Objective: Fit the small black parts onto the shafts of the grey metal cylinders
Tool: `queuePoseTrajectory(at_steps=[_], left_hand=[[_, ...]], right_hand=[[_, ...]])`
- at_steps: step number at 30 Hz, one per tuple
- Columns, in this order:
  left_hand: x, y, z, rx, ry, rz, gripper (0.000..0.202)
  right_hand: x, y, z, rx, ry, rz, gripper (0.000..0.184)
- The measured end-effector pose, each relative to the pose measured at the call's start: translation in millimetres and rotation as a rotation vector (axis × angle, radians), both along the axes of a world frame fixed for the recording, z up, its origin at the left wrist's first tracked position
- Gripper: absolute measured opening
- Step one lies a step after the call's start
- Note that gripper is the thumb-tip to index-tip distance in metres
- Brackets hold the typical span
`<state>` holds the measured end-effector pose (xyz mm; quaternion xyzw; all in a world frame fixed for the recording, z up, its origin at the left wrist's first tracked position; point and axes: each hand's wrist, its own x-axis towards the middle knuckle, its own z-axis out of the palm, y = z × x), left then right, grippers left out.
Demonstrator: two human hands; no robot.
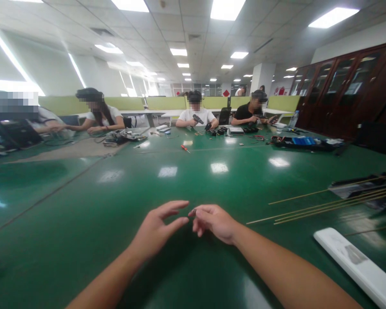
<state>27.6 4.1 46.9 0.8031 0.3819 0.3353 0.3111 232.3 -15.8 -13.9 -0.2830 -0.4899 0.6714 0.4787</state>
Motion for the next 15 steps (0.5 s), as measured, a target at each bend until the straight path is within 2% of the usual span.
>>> queuePoseTrajectory(at_steps=[4,8,11,13,15], left_hand=[[22.2,12.8,-6.0,-0.112,-0.093,-0.118,0.023],[24.9,9.2,-9.3,-0.167,-0.155,-0.111,0.024],[12.8,1.3,-1.0,-0.182,-0.251,-0.016,0.025],[-7.2,-6.8,9.4,-0.128,-0.272,0.098,0.028],[-35.2,-18.2,20.4,-0.05,-0.207,0.244,0.031]], right_hand=[[-2.6,3.1,-3.0,0.0,0.029,0.01,0.049],[-3.7,4.9,-3.5,0.018,-0.003,0.001,0.05],[-2.0,4.5,-2.1,0.016,-0.051,0.025,0.056],[-0.8,3.9,-0.8,0.011,-0.087,0.051,0.06],[-0.3,3.2,0.6,0.006,-0.118,0.066,0.061]])
